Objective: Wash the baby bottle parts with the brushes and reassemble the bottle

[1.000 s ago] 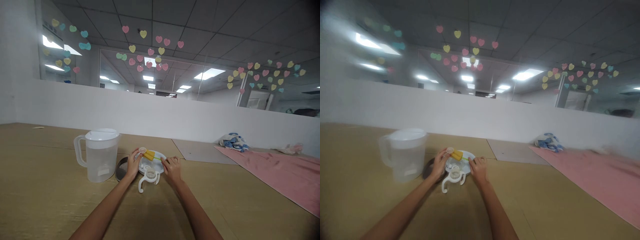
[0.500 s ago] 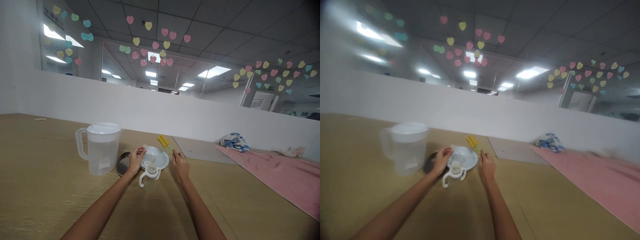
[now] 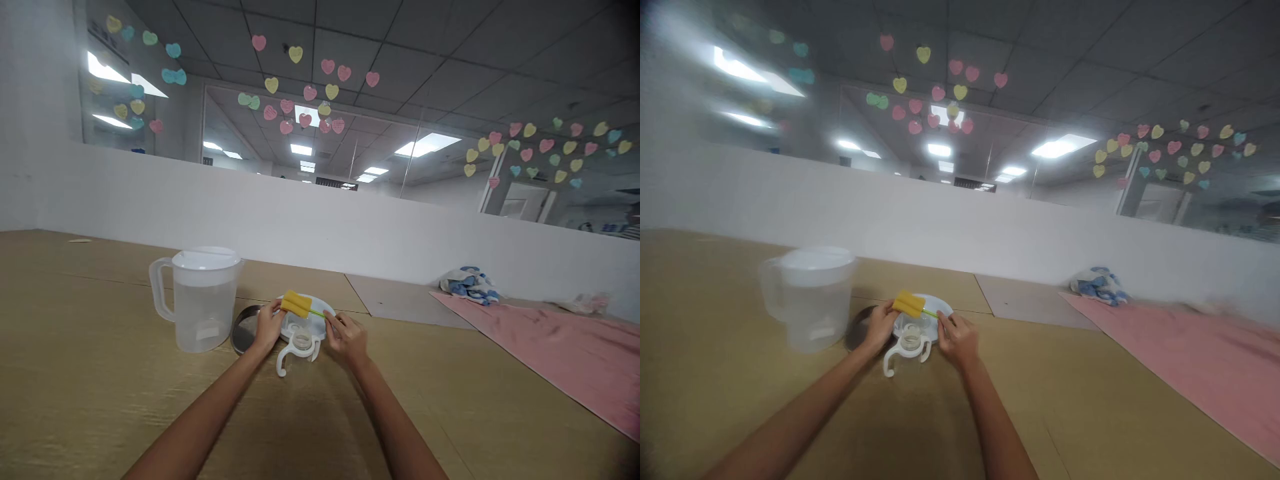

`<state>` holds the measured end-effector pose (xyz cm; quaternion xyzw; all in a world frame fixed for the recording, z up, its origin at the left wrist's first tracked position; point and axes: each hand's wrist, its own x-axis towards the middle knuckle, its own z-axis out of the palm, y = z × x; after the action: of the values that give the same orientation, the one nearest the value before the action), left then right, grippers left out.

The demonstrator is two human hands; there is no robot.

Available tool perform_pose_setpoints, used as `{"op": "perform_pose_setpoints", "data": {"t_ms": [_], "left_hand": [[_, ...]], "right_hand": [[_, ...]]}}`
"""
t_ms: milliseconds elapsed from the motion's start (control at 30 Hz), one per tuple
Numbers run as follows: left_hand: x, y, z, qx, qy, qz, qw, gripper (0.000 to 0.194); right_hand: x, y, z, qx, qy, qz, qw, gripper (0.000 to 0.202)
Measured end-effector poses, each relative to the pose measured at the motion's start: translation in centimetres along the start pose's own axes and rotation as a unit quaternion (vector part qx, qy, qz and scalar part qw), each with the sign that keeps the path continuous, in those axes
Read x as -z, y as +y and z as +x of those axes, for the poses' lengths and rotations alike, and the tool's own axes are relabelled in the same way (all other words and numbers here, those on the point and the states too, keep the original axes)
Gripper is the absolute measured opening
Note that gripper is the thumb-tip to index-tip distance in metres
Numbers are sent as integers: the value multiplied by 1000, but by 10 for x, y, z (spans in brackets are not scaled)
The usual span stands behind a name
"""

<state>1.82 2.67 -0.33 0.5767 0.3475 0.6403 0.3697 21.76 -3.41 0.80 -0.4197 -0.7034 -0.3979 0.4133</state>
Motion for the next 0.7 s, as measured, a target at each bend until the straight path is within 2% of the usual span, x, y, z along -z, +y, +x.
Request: {"op": "perform_pose_setpoints", "data": {"t_ms": [100,300,367,533,633,700], "left_hand": [[-2,-1,-1,5,-12,-11,1000,30],[-4,0,2,8,31,-43,999,34],[-4,0,4,1,29,-49,998,35],[-4,7,4,-19,35,-52,998,34],[0,18,2,-78,74,-5,994,29],[5,25,3,-110,123,32,986,28]], "right_hand": [[-1,-1,1,4,26,-13,1000,21],[-2,-1,1,-55,47,0,997,20],[-3,0,0,-51,35,8,998,20],[-3,2,-2,15,-42,14,999,19],[-3,2,-2,28,-67,3,997,18],[-3,2,-1,18,-48,-5,999,18]]}}
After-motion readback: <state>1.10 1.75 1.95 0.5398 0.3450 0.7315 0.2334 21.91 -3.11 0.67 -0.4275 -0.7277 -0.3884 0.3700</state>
